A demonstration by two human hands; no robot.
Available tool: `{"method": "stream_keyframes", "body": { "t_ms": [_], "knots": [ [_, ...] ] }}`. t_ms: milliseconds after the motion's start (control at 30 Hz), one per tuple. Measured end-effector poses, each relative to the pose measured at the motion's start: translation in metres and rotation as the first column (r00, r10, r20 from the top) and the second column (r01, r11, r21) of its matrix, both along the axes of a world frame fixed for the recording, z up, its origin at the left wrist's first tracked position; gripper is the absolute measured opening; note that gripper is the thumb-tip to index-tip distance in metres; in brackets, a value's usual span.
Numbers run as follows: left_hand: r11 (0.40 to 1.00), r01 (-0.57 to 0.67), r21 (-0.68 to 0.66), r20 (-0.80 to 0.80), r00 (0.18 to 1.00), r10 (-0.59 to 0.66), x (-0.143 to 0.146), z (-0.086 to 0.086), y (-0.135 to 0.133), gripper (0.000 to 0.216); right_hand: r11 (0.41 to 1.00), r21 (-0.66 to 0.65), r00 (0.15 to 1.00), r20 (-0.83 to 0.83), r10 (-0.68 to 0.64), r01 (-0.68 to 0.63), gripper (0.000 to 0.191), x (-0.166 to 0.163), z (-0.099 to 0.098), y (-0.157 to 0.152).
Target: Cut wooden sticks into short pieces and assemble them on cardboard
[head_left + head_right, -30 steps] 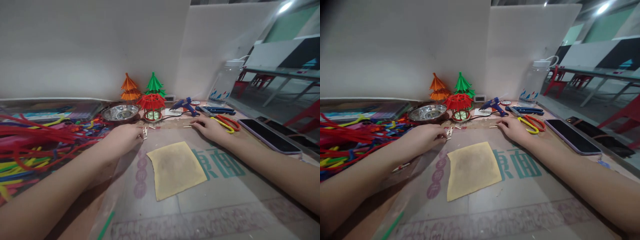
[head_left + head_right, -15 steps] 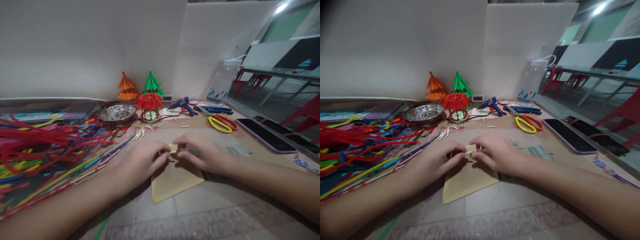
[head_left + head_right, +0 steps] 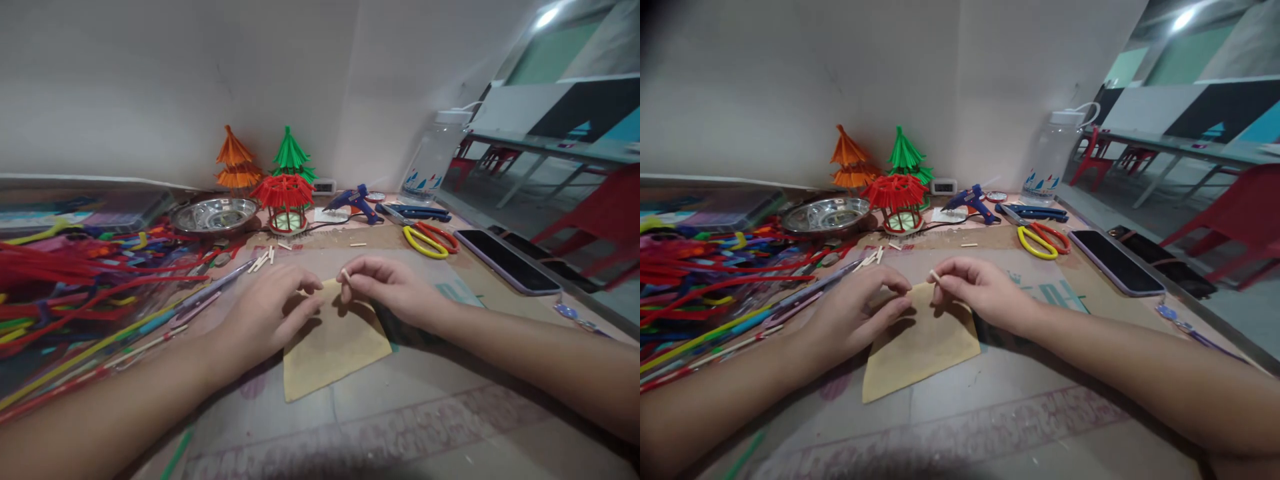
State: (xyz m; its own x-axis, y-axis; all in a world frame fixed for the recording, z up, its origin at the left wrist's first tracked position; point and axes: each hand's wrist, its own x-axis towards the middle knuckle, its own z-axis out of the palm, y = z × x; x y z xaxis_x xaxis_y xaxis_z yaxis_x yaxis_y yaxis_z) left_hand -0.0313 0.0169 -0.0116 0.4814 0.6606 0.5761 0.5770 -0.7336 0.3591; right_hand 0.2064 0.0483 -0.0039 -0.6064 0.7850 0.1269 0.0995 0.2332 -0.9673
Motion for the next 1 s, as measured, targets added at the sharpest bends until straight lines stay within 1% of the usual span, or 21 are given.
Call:
{"method": "stream_keyframes", "body": {
  "t_ms": [33,67,133,233,333,500,600,700,767,900,1000],
  "knots": [
    [1.0,0.01,-0.003,-0.015,1.0,-0.01,-0.001,-0.002,0.002,0.008,0.993,-0.113,0.997,-0.079,0.024,-0.033,0.026,0.0,0.001,0.001],
    [1.0,0.021,-0.013,-0.026,0.999,-0.022,-0.001,-0.003,0.004,0.009,0.981,-0.185,0.99,-0.132,0.041,-0.065,0.032,-0.001,0.001,0.001],
    [0.998,0.044,-0.038,-0.034,0.998,-0.045,-0.001,-0.006,0.006,0.012,0.966,-0.244,0.987,-0.155,0.046,-0.084,0.039,-0.003,0.001,0.0],
    [0.995,0.07,-0.068,-0.019,0.997,-0.072,0.0,-0.007,0.006,0.017,0.965,-0.253,0.991,-0.127,0.033,-0.064,0.041,-0.006,0.0,-0.004],
    [0.995,0.068,-0.068,0.0,0.998,-0.068,0.001,-0.007,0.005,0.022,0.972,-0.225,0.992,-0.119,0.036,-0.063,0.037,-0.009,0.0,-0.008],
    [0.997,0.069,-0.034,-0.007,0.998,-0.07,0.003,-0.005,0.004,0.02,0.979,-0.196,0.991,-0.126,0.039,-0.063,0.031,-0.012,0.001,-0.01],
    [0.997,0.077,-0.02,-0.02,0.997,-0.077,0.004,-0.004,0.004,0.019,0.981,-0.192,0.996,-0.086,0.023,-0.04,0.025,-0.013,0.002,-0.01],
    [0.996,0.089,-0.014,-0.031,0.996,-0.089,0.004,-0.004,0.004,0.019,0.989,-0.147,0.998,-0.061,0.012,-0.021,0.017,-0.014,0.003,-0.013],
    [0.994,0.105,-0.011,-0.033,0.994,-0.105,0.003,-0.005,0.004,0.019,0.996,-0.087,0.999,-0.055,-0.002,-0.002,0.013,-0.015,0.002,-0.016],
    [0.989,0.143,0.035,-0.061,0.988,-0.141,0.003,-0.006,0.002,0.018,0.994,0.106,1.0,0.001,-0.018,0.018,0.006,-0.015,0.001,-0.021],
    [0.978,0.172,0.117,-0.109,0.981,-0.159,0.004,-0.006,0.001,0.017,0.961,0.277,0.997,0.066,-0.032,0.013,0.004,-0.013,0.0,-0.022]
  ]
}}
